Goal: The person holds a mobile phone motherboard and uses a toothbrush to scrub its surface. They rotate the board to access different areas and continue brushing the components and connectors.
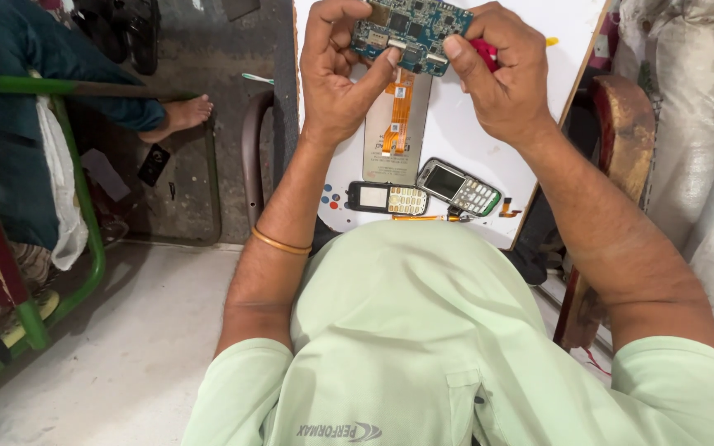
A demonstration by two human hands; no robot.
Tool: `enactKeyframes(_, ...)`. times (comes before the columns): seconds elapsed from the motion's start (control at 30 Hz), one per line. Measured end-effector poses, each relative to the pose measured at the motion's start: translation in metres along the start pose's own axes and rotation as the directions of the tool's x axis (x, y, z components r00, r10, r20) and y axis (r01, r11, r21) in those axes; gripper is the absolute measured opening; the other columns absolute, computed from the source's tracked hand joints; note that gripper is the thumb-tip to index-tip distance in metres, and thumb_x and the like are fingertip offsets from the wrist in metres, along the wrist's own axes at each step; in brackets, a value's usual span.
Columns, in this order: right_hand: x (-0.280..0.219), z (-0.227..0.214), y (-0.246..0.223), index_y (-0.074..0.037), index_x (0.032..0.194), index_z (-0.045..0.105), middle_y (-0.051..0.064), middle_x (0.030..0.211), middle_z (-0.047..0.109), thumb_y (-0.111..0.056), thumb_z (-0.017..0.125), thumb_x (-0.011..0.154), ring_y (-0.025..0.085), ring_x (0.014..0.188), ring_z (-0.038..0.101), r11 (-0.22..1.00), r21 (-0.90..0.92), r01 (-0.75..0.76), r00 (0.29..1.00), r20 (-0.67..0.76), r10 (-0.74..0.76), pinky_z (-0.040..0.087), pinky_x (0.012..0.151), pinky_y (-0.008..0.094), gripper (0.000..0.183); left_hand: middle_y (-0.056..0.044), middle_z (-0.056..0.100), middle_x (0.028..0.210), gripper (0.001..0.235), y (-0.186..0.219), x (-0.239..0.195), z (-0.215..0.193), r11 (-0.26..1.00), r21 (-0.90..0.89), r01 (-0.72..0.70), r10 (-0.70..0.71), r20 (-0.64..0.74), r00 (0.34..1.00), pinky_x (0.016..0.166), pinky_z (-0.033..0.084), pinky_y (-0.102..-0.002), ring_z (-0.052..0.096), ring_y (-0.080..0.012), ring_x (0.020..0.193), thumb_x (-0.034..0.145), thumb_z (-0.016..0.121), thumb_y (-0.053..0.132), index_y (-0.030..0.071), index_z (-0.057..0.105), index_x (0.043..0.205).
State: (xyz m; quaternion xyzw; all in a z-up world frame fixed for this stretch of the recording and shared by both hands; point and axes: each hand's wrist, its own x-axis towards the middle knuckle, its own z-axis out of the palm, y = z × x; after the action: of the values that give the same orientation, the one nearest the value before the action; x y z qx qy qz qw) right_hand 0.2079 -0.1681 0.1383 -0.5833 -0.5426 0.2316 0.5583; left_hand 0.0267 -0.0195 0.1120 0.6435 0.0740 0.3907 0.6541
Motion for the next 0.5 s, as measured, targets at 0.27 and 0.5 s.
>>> enactKeyframes(0.27,-0.005,0.000,0.006,-0.001,0.096,0.059,0.001,0.072,0.058,-0.025,0.060,0.122,0.005,0.060,0.056,0.995,0.052,-0.080,0.997,0.012,0.080,0.044,0.054,0.019,0.035,-0.012,0.072,0.118,0.050,-0.010,-0.004,-0.003,1.000,0.000,0.030,-0.030,-0.002,1.000,0.084,0.066,-0.027,0.076,-0.0150,0.099,0.107,0.072,-0.007,0.012,0.046,0.145)
enactKeyframes(0.5,-0.009,0.000,0.012,0.001,0.100,0.061,0.003,0.076,0.060,-0.022,0.059,0.123,0.005,0.062,0.057,0.992,0.087,-0.094,0.995,0.018,0.093,0.046,0.057,0.019,0.032,-0.013,0.071,0.122,0.053,-0.020,-0.005,-0.012,0.996,-0.089,0.005,-0.001,0.042,0.999,0.083,0.069,-0.030,0.076,-0.0187,0.102,0.109,0.071,-0.006,0.013,0.040,0.147)
